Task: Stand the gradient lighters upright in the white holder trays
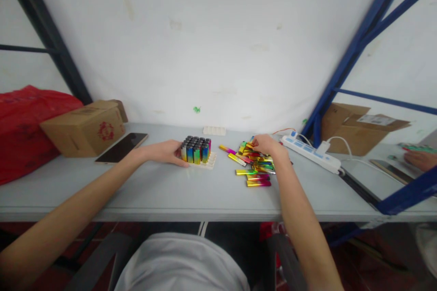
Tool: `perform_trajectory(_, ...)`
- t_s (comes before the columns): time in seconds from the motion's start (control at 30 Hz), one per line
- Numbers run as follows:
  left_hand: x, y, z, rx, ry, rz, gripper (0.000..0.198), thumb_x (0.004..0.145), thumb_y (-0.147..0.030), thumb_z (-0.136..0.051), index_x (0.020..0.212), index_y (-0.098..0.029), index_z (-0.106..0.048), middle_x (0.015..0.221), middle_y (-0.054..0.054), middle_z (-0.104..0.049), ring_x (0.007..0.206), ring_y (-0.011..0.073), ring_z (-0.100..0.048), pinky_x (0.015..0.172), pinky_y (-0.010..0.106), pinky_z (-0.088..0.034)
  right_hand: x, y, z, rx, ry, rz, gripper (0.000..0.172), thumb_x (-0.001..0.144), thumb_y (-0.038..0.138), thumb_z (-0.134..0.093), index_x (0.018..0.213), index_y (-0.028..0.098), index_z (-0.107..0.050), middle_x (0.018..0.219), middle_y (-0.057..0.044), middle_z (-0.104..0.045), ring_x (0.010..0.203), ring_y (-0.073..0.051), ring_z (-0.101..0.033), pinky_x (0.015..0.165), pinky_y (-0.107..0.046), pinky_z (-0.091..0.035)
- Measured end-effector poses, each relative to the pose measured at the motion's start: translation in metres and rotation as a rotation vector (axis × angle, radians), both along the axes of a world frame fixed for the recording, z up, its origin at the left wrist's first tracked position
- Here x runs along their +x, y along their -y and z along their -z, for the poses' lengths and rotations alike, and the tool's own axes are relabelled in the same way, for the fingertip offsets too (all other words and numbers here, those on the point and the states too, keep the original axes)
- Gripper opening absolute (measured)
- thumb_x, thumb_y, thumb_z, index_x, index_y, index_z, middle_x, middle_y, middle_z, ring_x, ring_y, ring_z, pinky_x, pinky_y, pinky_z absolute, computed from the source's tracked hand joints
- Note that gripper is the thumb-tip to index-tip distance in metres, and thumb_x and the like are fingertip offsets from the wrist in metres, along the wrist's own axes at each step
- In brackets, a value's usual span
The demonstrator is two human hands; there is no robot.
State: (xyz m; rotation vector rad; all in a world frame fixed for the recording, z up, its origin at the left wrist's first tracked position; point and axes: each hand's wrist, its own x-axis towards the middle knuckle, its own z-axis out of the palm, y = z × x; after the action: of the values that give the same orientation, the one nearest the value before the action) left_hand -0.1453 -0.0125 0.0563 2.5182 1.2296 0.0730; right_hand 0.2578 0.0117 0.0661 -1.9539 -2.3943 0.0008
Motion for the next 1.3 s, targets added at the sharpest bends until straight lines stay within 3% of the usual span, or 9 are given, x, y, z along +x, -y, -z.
perform_trajectory(0.13, 0.001, 0.002, -0.002, -0.002, 0.008, -0.002, 0.064, 0.069, -0.072, -0.068, 0.102, -0.017, -0.064, 0.088, 0.005, -0.070, 0.076, 0.0206, -0.063, 0.063, 0.027, -0.044, 0.000, -0.002, -0.002, -0.048, 0.015, -0.038, 0.022, 0.087, 0.019, -0.063, 0.102, 0.018, -0.079, 0.106, -0.011, -0.077, 0.095, -0.023, -0.072, 0.084, -0.028, -0.051)
perform_trajectory(0.33, 0.001, 0.001, -0.001, 0.001, -0.004, -0.006, 0.064, 0.069, -0.073, -0.067, 0.101, -0.017, -0.065, 0.088, 0.005, -0.070, 0.076, 0.0203, -0.062, 0.064, 0.027, -0.044, 0.000, -0.004, -0.001, -0.085, 0.087, -0.027, 0.022, 0.084, 0.015, -0.063, 0.098, 0.020, -0.080, 0.103, -0.009, -0.078, 0.095, -0.022, -0.072, 0.080, -0.026, -0.050)
perform_trajectory(0.5, 0.000, 0.001, 0.000, -0.012, 0.021, 0.014, 0.063, 0.071, -0.071, -0.067, 0.104, -0.018, -0.065, 0.088, 0.004, -0.070, 0.077, 0.0193, -0.062, 0.064, 0.025, -0.043, -0.003, -0.003, 0.000, 0.055, 0.068, 0.016, 0.027, 0.095, 0.021, -0.052, 0.111, 0.015, -0.073, 0.107, -0.015, -0.076, 0.099, -0.023, -0.070, 0.080, -0.026, -0.046)
perform_trajectory(0.63, 0.001, 0.001, -0.001, 0.003, 0.012, 0.011, 0.065, 0.069, -0.072, -0.068, 0.105, -0.017, -0.065, 0.090, 0.005, -0.070, 0.077, 0.0202, -0.063, 0.064, 0.026, -0.044, -0.010, -0.001, -0.003, 0.196, -0.106, 0.008, 0.037, 0.103, 0.028, -0.039, 0.128, 0.013, -0.061, 0.094, -0.014, -0.076, 0.085, -0.022, -0.069, 0.074, -0.027, -0.043)
perform_trajectory(0.87, 0.001, 0.001, -0.001, 0.004, 0.020, 0.008, 0.066, 0.069, -0.073, -0.068, 0.105, -0.018, -0.065, 0.091, 0.005, -0.070, 0.076, 0.0206, -0.063, 0.065, 0.027, -0.044, -0.045, 0.011, -0.007, 0.376, -0.469, -0.155, 0.045, 0.093, 0.054, -0.051, 0.087, 0.016, -0.073, 0.068, -0.004, -0.068, 0.059, -0.015, -0.051, 0.060, -0.027, -0.036)
perform_trajectory(1.0, 0.000, 0.000, 0.002, 0.000, 0.028, 0.012, 0.066, 0.068, -0.073, -0.068, 0.104, -0.018, -0.065, 0.089, 0.004, -0.070, 0.076, 0.0202, -0.063, 0.064, 0.026, -0.043, -0.067, 0.012, 0.004, 0.348, -0.630, -0.193, 0.056, 0.089, 0.069, -0.048, 0.067, 0.018, -0.059, 0.057, 0.001, -0.054, 0.056, -0.013, -0.044, 0.055, -0.026, -0.032)
perform_trajectory(1.17, 0.000, -0.001, 0.001, 0.001, 0.020, 0.015, 0.065, 0.069, -0.073, -0.067, 0.104, -0.018, -0.065, 0.088, 0.004, -0.070, 0.076, 0.0198, -0.062, 0.063, 0.025, -0.043, -0.094, 0.018, 0.018, 0.137, -0.973, -0.306, 0.051, 0.096, 0.067, -0.033, 0.081, 0.021, -0.050, 0.062, 0.003, -0.055, 0.057, -0.013, -0.052, 0.058, -0.025, -0.041)
perform_trajectory(1.3, 0.001, 0.001, -0.001, 0.023, 0.002, 0.007, 0.066, 0.069, -0.073, -0.068, 0.103, -0.017, -0.065, 0.088, 0.004, -0.070, 0.074, 0.0201, -0.062, 0.064, 0.027, -0.043, -0.108, 0.023, 0.024, -0.008, -1.169, -0.349, 0.047, 0.094, 0.070, -0.036, 0.089, 0.024, -0.046, 0.054, 0.009, -0.040, 0.043, -0.011, -0.039, 0.046, -0.023, -0.036)
